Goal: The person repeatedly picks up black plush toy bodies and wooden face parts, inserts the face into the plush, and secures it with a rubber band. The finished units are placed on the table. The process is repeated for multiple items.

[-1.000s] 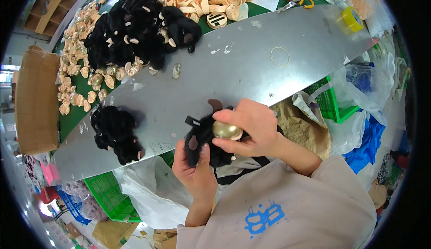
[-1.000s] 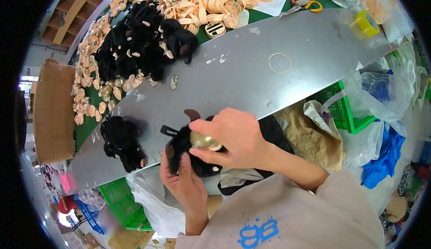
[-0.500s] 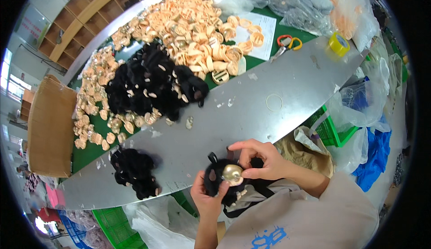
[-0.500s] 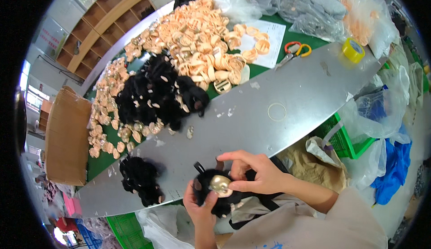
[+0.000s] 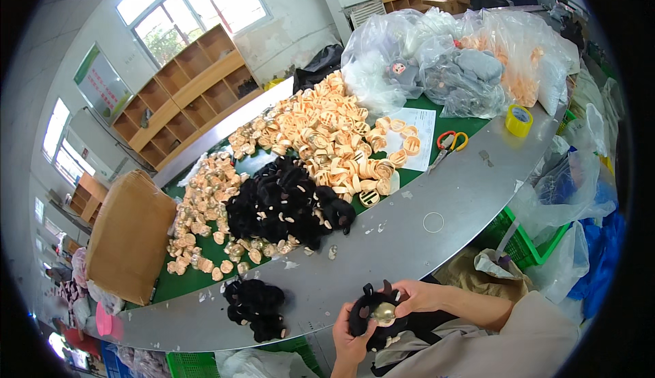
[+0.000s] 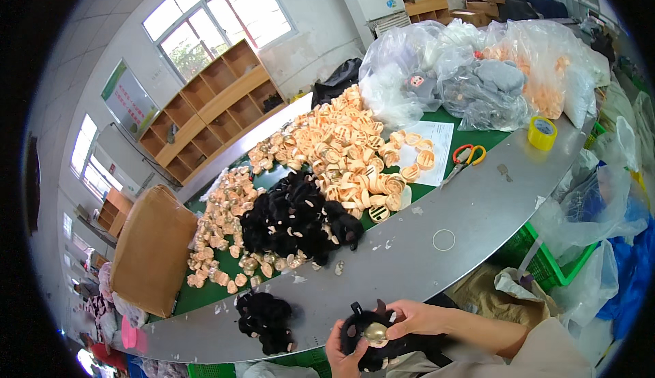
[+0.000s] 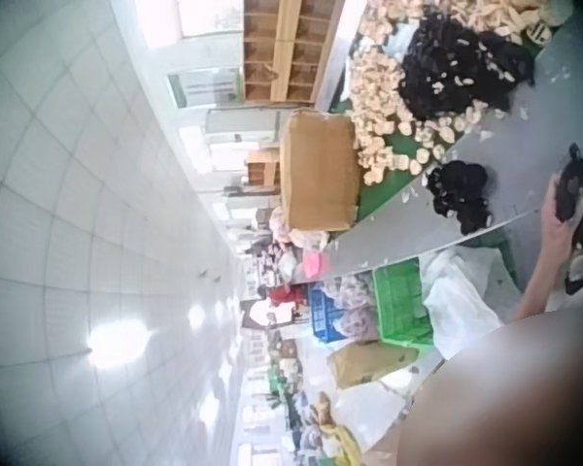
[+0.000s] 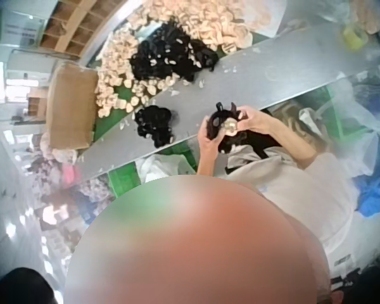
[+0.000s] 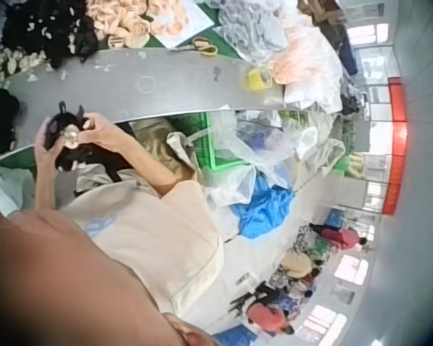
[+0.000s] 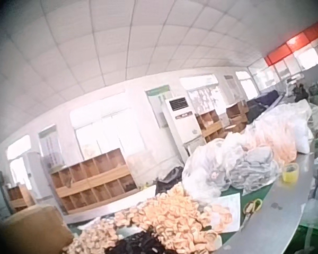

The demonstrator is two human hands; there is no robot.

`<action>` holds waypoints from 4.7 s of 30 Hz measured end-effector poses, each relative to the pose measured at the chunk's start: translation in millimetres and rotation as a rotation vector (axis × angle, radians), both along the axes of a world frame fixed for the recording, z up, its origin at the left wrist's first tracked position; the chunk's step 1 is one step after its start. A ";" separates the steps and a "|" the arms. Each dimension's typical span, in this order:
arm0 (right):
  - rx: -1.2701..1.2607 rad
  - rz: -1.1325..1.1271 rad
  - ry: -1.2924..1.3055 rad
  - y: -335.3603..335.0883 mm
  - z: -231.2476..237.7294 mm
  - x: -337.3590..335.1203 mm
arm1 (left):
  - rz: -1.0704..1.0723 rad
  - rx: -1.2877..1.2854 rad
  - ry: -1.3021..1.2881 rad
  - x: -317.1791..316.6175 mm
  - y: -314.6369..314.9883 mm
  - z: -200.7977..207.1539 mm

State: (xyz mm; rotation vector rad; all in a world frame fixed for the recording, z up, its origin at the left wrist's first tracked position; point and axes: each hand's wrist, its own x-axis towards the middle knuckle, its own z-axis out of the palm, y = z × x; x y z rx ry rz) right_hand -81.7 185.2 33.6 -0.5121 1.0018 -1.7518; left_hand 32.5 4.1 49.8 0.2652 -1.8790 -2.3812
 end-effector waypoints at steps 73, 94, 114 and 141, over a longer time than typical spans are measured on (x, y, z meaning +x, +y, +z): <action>0.110 -0.116 -0.046 -29.4 29.6 -1.6 | 0.063 -0.139 0.007 -30.6 -5.3 25.5; 0.285 -0.276 -0.207 -24.1 14.1 12.7 | 0.234 -0.578 0.071 -27.9 16.0 -10.8; 0.028 0.130 -0.964 -20.4 5.5 24.7 | -0.068 -0.140 0.236 -40.0 9.7 -7.1; 0.357 -0.009 -0.879 -32.3 19.6 27.7 | 0.018 -0.120 0.200 -27.2 10.2 -20.8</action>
